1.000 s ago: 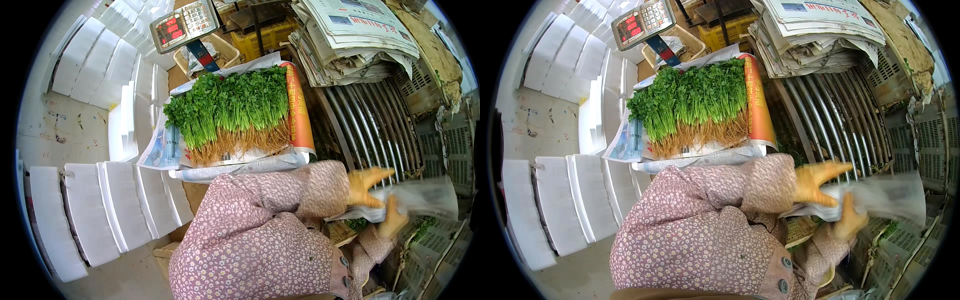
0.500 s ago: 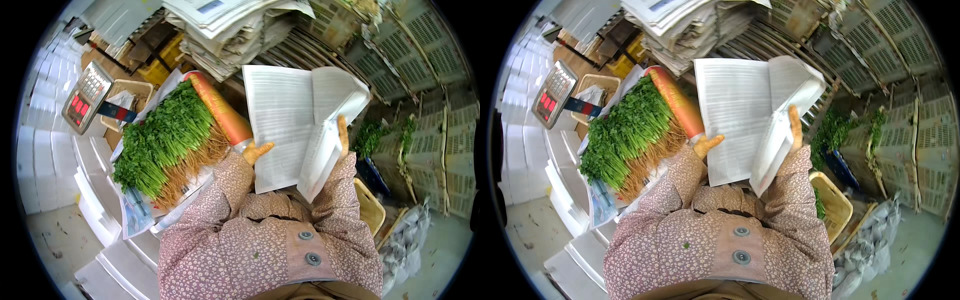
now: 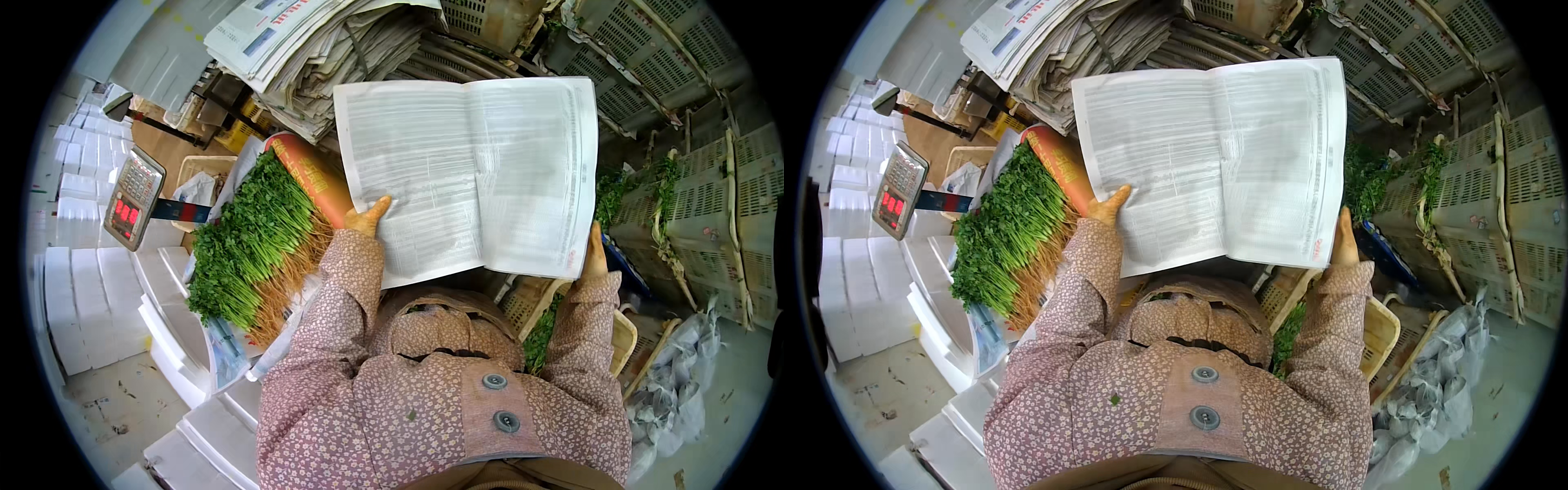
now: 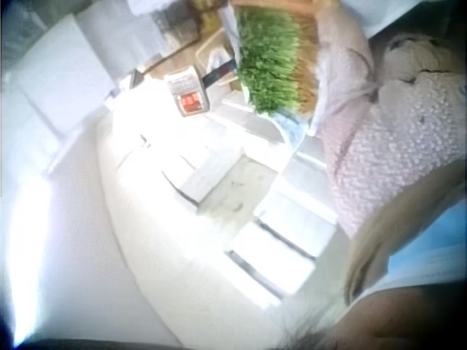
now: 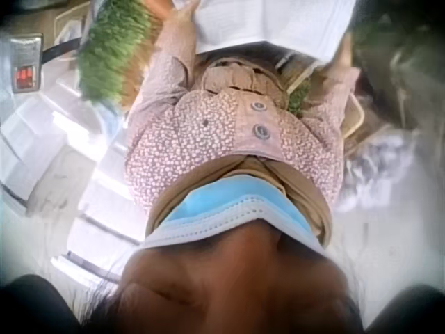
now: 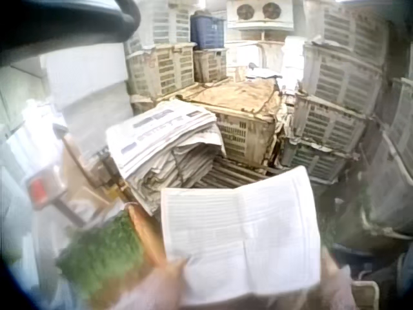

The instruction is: The person sorts and bundles fresh green leafy vegetables by hand. They gather bunches from a metal rack, align the roots, and place the prepared bundles into a white plastic crate. The person also uses newspaper to wrap the vegetables during the process.

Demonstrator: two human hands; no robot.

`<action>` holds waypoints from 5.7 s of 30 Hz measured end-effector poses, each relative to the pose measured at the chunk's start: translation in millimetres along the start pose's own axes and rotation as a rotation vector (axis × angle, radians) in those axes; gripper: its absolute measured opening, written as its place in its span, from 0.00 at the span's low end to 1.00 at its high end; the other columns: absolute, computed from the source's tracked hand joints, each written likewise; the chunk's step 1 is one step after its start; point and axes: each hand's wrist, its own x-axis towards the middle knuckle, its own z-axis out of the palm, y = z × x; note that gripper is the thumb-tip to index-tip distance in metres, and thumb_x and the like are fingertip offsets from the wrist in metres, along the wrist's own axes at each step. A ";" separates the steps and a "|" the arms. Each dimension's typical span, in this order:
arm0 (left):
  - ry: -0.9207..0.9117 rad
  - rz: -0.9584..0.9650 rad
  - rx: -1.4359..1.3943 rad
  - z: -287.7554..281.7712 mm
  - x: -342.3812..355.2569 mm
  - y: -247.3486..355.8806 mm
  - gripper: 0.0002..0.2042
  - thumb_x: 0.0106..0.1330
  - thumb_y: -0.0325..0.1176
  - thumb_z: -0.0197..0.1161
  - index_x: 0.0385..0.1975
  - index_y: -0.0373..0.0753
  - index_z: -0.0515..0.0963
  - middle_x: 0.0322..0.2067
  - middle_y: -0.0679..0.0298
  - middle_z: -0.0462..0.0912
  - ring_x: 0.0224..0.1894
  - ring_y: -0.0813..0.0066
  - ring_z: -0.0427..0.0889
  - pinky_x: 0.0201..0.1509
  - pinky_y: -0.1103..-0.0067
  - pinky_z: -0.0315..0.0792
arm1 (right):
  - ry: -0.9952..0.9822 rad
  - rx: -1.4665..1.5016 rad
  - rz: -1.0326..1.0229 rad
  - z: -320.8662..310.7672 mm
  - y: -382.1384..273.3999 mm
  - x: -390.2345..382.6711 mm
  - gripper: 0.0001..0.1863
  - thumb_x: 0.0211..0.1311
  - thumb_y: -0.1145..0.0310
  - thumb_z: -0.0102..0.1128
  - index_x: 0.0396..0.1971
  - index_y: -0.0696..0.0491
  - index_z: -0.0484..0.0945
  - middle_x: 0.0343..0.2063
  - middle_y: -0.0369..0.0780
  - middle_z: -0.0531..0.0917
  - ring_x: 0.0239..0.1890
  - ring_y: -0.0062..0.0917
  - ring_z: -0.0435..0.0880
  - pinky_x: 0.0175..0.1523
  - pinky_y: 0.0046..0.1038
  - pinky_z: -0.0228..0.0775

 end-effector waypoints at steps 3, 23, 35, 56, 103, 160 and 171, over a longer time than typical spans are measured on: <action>0.059 -0.059 -0.012 24.6 -13.4 13.1 0.25 0.50 0.35 0.73 0.47 0.33 0.74 0.40 0.53 0.80 0.42 0.58 0.80 0.46 0.61 0.74 | -0.045 -0.197 -0.135 -140.4 44.1 67.8 0.34 0.67 0.49 0.47 0.64 0.58 0.57 0.60 0.47 0.66 0.58 0.36 0.69 0.59 0.37 0.64; 0.025 0.022 0.239 -68.2 9.2 -31.6 0.24 0.58 0.35 0.67 0.53 0.32 0.72 0.46 0.53 0.80 0.47 0.61 0.78 0.53 0.71 0.70 | 0.198 -0.474 0.013 0.4 -24.0 38.3 0.24 0.51 0.68 0.69 0.45 0.67 0.74 0.37 0.45 0.82 0.34 0.28 0.83 0.40 0.29 0.76; 0.644 0.429 -0.471 -279.2 -120.3 20.5 0.19 0.66 0.39 0.57 0.49 0.30 0.73 0.42 0.53 0.80 0.44 0.64 0.79 0.47 0.72 0.75 | -0.014 -0.512 -0.127 236.4 104.8 -2.1 0.24 0.51 0.69 0.69 0.45 0.68 0.74 0.38 0.44 0.82 0.36 0.28 0.81 0.44 0.25 0.73; 0.453 1.187 1.432 -336.8 24.7 25.5 0.23 0.69 0.42 0.50 0.60 0.38 0.64 0.59 0.47 0.66 0.59 0.49 0.66 0.62 0.65 0.63 | -0.327 -1.689 -0.770 369.5 337.4 82.7 0.06 0.45 0.61 0.60 0.24 0.45 0.80 0.25 0.34 0.81 0.32 0.28 0.79 0.38 0.34 0.64; -0.557 1.342 1.418 261.4 7.7 -120.0 0.22 0.69 0.39 0.50 0.61 0.40 0.64 0.63 0.54 0.59 0.62 0.59 0.62 0.64 0.67 0.58 | 0.505 -1.600 0.893 -466.3 143.9 -125.4 0.37 0.58 0.69 0.54 0.67 0.39 0.52 0.67 0.36 0.54 0.52 0.30 0.75 0.50 0.33 0.71; -0.535 1.889 1.427 281.6 -17.3 -132.5 0.21 0.69 0.35 0.51 0.61 0.40 0.64 0.62 0.52 0.62 0.61 0.56 0.64 0.62 0.64 0.64 | 1.195 -0.945 0.133 -422.4 185.0 -269.5 0.36 0.56 0.54 0.60 0.64 0.45 0.59 0.64 0.41 0.63 0.66 0.36 0.59 0.69 0.36 0.51; -1.309 -0.638 1.738 321.6 -151.2 -529.6 0.41 0.61 0.51 0.61 0.69 0.45 0.47 0.67 0.57 0.55 0.66 0.58 0.58 0.67 0.63 0.56 | 1.345 -0.935 0.665 -332.4 256.5 -351.1 0.60 0.42 0.42 0.69 0.69 0.49 0.41 0.68 0.43 0.51 0.67 0.39 0.54 0.67 0.42 0.50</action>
